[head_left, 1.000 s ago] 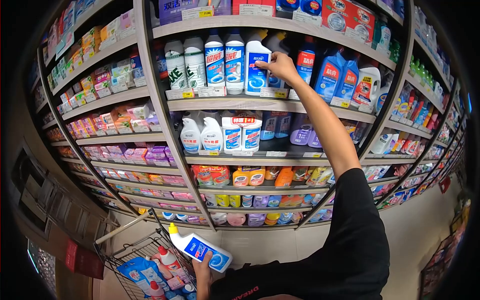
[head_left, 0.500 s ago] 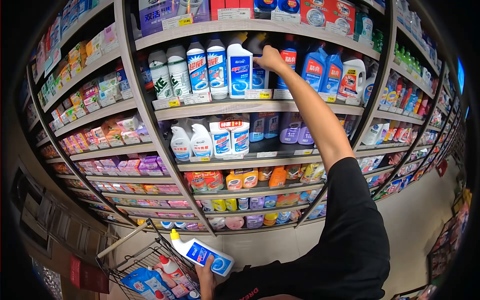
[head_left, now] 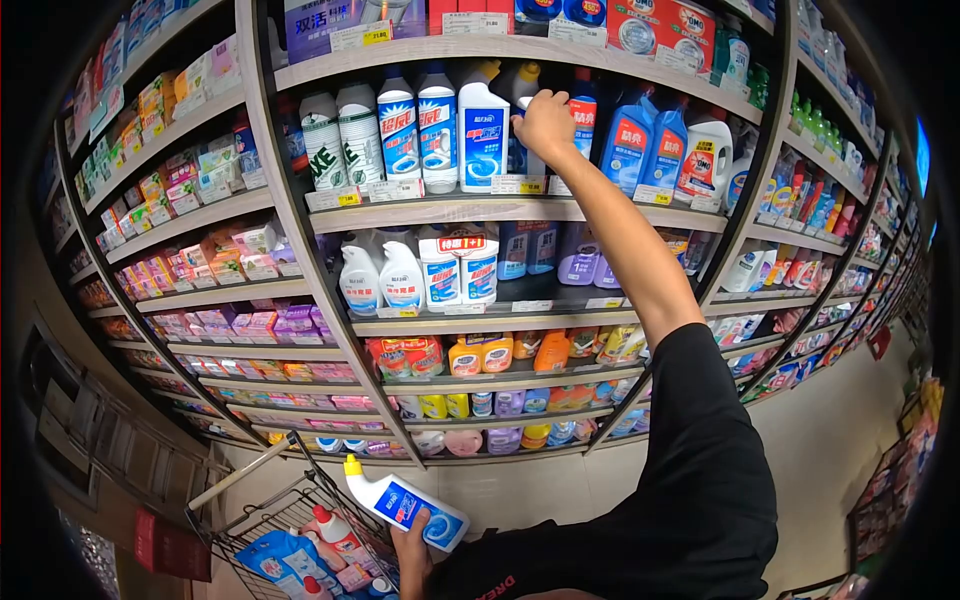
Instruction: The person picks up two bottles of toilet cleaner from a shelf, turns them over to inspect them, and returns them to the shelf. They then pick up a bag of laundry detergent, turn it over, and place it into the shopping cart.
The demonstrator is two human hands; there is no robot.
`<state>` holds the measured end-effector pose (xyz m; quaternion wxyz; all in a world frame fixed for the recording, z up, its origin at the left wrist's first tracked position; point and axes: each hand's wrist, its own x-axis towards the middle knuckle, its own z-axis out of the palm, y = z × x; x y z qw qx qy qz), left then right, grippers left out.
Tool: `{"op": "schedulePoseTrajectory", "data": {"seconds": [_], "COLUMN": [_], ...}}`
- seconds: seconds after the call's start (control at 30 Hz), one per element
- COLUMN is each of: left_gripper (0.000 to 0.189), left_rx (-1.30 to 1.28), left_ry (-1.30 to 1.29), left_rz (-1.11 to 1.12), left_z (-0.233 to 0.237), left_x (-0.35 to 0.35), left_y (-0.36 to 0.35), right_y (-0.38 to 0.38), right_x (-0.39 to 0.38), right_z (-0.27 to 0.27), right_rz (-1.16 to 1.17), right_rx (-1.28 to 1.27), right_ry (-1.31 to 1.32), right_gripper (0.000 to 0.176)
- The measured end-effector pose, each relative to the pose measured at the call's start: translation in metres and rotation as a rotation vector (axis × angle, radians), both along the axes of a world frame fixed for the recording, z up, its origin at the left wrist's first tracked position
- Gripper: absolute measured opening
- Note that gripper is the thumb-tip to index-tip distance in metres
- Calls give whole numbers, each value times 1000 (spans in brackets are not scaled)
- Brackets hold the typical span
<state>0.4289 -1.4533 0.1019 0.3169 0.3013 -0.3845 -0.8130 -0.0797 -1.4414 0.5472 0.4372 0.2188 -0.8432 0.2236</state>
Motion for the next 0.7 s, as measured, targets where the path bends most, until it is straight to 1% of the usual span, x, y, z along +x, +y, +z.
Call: {"op": "schedulePoseTrajectory", "data": {"seconds": [0.07, 0.1, 0.17, 0.2, 0.27, 0.33, 0.4, 0.43, 0.47, 0.53, 0.6, 0.7], "left_gripper": [18, 18, 17, 17, 17, 17, 17, 17, 18, 19, 20, 23], "left_rx": [4, 6, 10, 11, 15, 31, 43, 64, 85, 74, 63, 66], "left_ry": [16, 14, 9, 8, 6, 1, -6, 3, 10, 7, 5, -3], "left_rz": [25, 23, 50, 50, 56, 58, 63, 63, 63, 57, 52, 30], "left_z": [14, 12, 7, 3, -4, -2, 0, 1, 1, -1, -4, -13], "left_x": [0, 1, 1, 2, 3, 5, 5, 5, 5, 6, 5, 3], "left_y": [5, 5, 4, 3, 1, 1, 0, 0, -1, -3, -6, -9], "right_y": [3, 5, 11, 15, 23, 31, 37, 40, 45, 55, 72, 100], "right_x": [4, 2, -2, -2, -2, 15, 21, 36, 44, 56, 73, 90], "right_z": [0, -1, -2, -4, -13, -26, -47, -52, -56, -68, -76, -96], "right_rz": [40, 38, 124, 124, 246, 266, 396, 420, 418, 530, 616, 661], "right_rx": [-92, -90, -130, -130, -212, -235, -334, -390, -395, -496, -465, -438], "right_ry": [-74, -76, -113, -113, -26, -52, 234, 233, 226, 332, 561, 657], "right_gripper": [64, 64, 64, 64, 61, 61, 61, 54, 54, 53, 55, 62]}}
